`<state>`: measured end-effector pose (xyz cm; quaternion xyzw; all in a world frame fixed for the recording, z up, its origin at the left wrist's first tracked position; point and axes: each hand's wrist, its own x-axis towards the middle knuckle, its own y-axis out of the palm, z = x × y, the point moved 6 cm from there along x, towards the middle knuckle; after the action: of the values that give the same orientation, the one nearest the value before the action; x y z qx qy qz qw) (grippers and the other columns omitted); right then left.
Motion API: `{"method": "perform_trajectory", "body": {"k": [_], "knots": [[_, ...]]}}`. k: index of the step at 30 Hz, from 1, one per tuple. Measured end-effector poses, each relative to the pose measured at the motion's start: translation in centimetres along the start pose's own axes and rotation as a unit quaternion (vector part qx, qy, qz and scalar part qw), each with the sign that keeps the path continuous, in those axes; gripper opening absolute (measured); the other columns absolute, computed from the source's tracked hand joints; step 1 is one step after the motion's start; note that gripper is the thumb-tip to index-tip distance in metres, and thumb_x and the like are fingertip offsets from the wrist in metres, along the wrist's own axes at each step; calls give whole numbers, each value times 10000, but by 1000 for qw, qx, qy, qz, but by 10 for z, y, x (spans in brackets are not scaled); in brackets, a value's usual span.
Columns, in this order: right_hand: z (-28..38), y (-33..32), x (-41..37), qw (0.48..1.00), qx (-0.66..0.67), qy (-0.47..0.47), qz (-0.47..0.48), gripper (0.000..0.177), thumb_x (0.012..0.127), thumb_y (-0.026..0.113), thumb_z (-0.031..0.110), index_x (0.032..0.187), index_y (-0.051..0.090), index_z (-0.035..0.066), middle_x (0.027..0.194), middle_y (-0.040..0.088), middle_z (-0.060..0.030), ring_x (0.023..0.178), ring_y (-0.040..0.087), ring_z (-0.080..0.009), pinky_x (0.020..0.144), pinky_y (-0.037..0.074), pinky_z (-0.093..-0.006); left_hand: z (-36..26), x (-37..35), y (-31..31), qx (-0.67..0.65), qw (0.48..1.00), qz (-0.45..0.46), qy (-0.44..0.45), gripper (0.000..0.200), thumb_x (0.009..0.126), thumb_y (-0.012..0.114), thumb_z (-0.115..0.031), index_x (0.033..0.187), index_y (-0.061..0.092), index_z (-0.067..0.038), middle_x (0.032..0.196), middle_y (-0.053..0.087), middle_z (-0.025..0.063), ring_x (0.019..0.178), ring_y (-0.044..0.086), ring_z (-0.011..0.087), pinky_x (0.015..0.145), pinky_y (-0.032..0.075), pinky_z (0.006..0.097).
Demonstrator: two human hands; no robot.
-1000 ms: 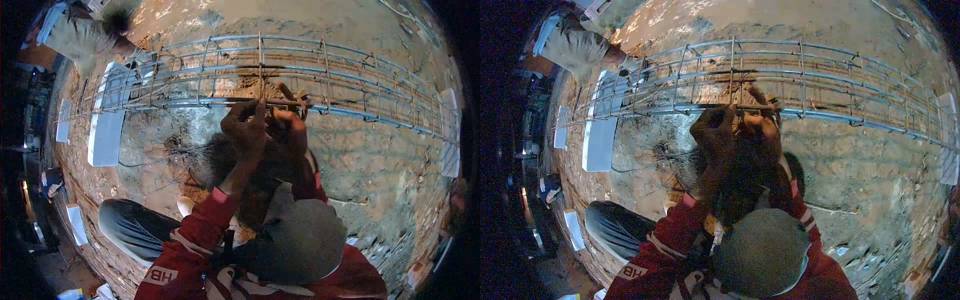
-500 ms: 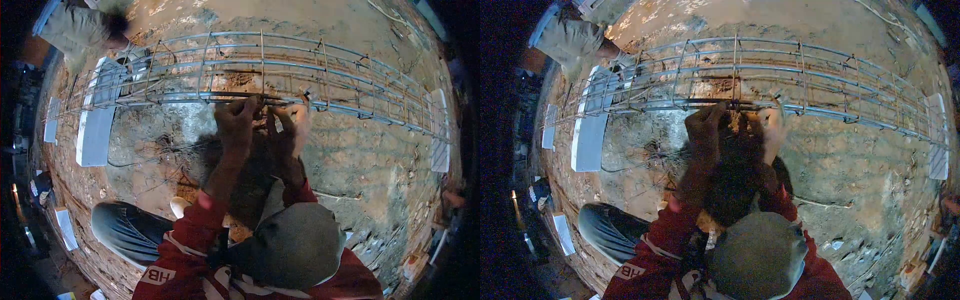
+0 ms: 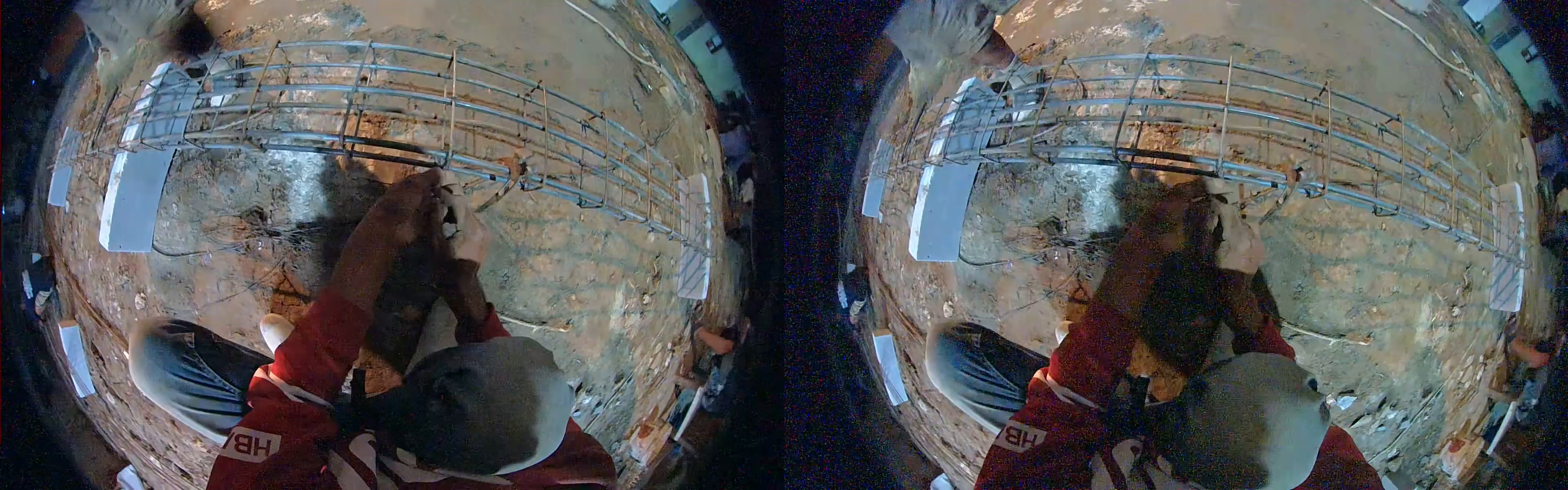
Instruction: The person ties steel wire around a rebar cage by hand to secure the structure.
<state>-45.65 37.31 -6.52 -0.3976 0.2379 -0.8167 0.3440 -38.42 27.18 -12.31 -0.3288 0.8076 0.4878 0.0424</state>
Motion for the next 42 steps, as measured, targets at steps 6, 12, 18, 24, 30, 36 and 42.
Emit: {"method": "perform_trajectory", "body": {"k": [6, 12, 18, 24, 30, 36, 42], "knots": [[80, -45, 61, 987, -11, -1, 163, 247, 784, 669, 168, 995, 654, 41, 842, 653, -211, 749, 611, -425, 640, 470, -478, 9, -3, 12, -111, 993, -29, 17, 337, 894, 631, -240, 1127, 601, 2, 886, 621, 33, 781, 612, 136, 699, 501, 281], [107, -56, 71, 972, -100, -72, 201, 205, 774, 669, 143, 951, 639, 42, 791, 643, -208, 690, 582, -454, 612, 457, -484, 6, -2, 20, -129, 985, -12, 112, 309, 894, 628, -221, 1102, 611, 7, 858, 626, 36, 760, 617, 138, 683, 505, 284], [117, -57, 77, 959, -85, -213, 164, 171, 787, 648, 132, 928, 636, 36, 745, 615, -219, 738, 596, -426, 620, 450, -489, 13, -11, 26, -142, 971, -1, 191, 282, 894, 624, -201, 1076, 621, 13, 830, 631, 38, 739, 622, 140, 667, 508, 286], [62, -75, 115, 974, -87, -193, 79, 184, 883, 615, 186, 902, 643, 6, 728, 598, -216, 676, 572, -393, 598, 441, -432, -25, -39, 51, -14, 973, -88, 212, 198, 883, 616, -153, 979, 643, 18, 762, 634, 37, 702, 628, 145, 633, 509, 298], [-12, 0, 7, 913, 248, 264, 186, 215, 948, 538, 201, 901, 622, 9, 805, 633, -117, 787, 611, -253, 731, 460, -352, -70, -72, 70, 585, 729, -258, 244, 205, 859, 601, -149, 801, 669, 36, 684, 641, 156, 674, 639, 226, 650, 491, 396], [-24, -2, 15, 911, 319, 131, 226, 215, 944, 573, 229, 931, 648, 27, 846, 667, -111, 829, 620, -173, 788, 478, -298, -87, -68, 55, 519, 772, -266, 254, 262, 878, 637, -246, 807, 659, 5, 687, 634, 127, 649, 624, 230, 670, 496, 392], [5, -96, 75, 986, 26, 90, -139, 166, 856, 702, 151, 905, 611, 22, 889, 618, -90, 754, 586, -177, 655, 477, -261, -33, -30, 26, 65, 992, 23, 103, 294, 906, 651, -331, 947, 666, -40, 808, 637, 7, 682, 579, 126, 651, 479, 287]]}}
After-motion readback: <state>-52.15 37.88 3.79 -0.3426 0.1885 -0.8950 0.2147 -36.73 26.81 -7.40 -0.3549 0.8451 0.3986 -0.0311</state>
